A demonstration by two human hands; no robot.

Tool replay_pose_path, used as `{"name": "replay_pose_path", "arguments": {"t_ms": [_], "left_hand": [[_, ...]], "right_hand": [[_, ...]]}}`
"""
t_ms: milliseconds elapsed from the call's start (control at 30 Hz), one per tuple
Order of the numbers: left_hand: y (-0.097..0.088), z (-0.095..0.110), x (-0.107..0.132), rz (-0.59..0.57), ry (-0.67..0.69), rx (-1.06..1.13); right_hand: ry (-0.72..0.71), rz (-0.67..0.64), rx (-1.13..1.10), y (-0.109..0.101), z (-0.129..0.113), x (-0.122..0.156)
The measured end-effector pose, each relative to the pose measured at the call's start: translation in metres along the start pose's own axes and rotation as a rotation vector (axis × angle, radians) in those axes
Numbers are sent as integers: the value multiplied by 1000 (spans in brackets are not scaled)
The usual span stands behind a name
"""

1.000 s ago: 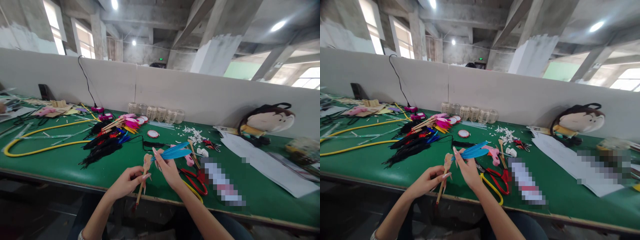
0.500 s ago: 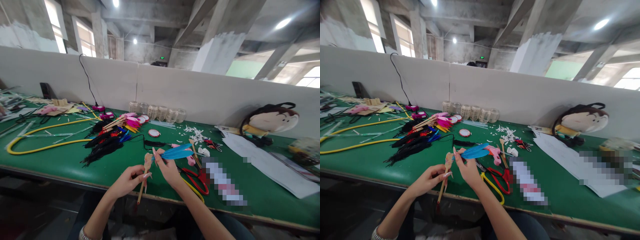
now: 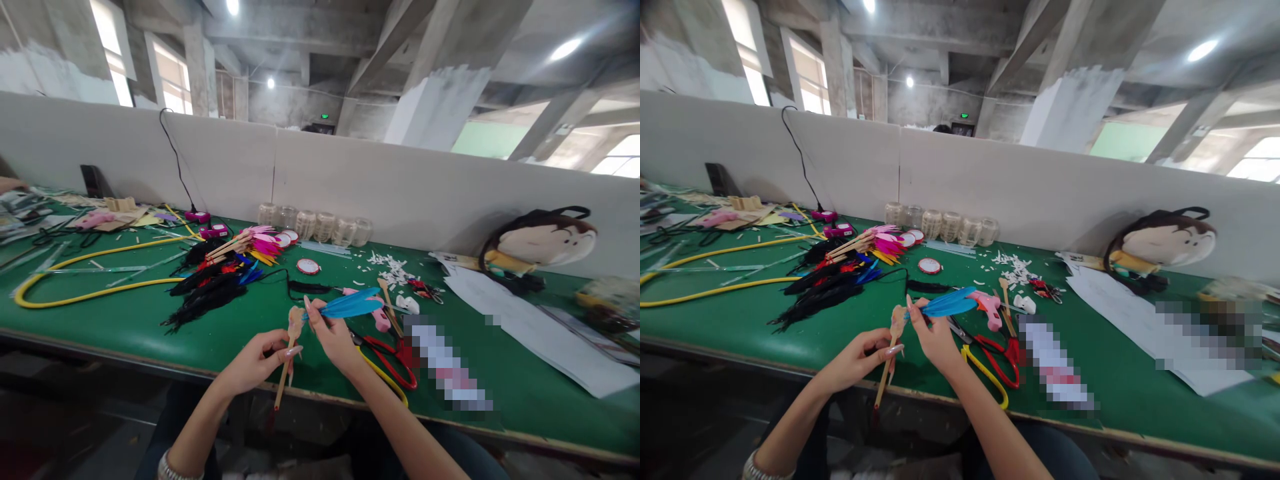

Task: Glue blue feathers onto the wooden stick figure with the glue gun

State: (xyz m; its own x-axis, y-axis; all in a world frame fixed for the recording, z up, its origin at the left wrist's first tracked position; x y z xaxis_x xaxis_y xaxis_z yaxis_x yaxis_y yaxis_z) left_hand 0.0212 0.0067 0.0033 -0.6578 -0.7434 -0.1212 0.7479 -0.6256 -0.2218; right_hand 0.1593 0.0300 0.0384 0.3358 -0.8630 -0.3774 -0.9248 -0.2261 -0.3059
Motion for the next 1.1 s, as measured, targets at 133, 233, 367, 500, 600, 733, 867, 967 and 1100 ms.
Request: {"name": "replay_pose_path", "arguments": {"t_ms": [133,233,367,500,600,733,867,967,1100], "left_hand": [[0,-2,0,-10,0,9],[0,-1,0,-16,-4,12],[0,1,0,-10,-10,-1],[1,0,-1,-15,-5,14],[2,0,-2,-36,0,26],[2,2,-1,-43,4,24],[2,1,-1,-51,-7,46],[3,0,-1,-54,-9,73],[3,3,-1,-52,-18,92]], "right_hand": [[20,8,-38,2,6,0],[23,12,-49,2,8,1],[42,1,-67,1,8,1],[43,25,13,-2,4,1],[70,49,11,-3,5,0],[91,53,-79,-1,6,1],[95,52,-64,0,6,3],[101,44,-57,1,6,5],[98,21,-23,3,5,5]]}}
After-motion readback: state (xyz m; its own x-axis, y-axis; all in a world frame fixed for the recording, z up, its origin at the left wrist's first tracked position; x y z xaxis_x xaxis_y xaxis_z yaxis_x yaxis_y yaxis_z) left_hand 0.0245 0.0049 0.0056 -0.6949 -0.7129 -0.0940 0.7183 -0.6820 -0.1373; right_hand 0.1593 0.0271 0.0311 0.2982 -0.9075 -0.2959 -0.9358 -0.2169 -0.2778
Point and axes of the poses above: each hand's wrist, its own x-axis away from the middle knuckle, its own y-axis out of the palm, z = x × y, the point moved 3 cm from there along -x, towards the middle knuckle, and after that the axes turned 9 degrees about -z, right-handed, at the moved point
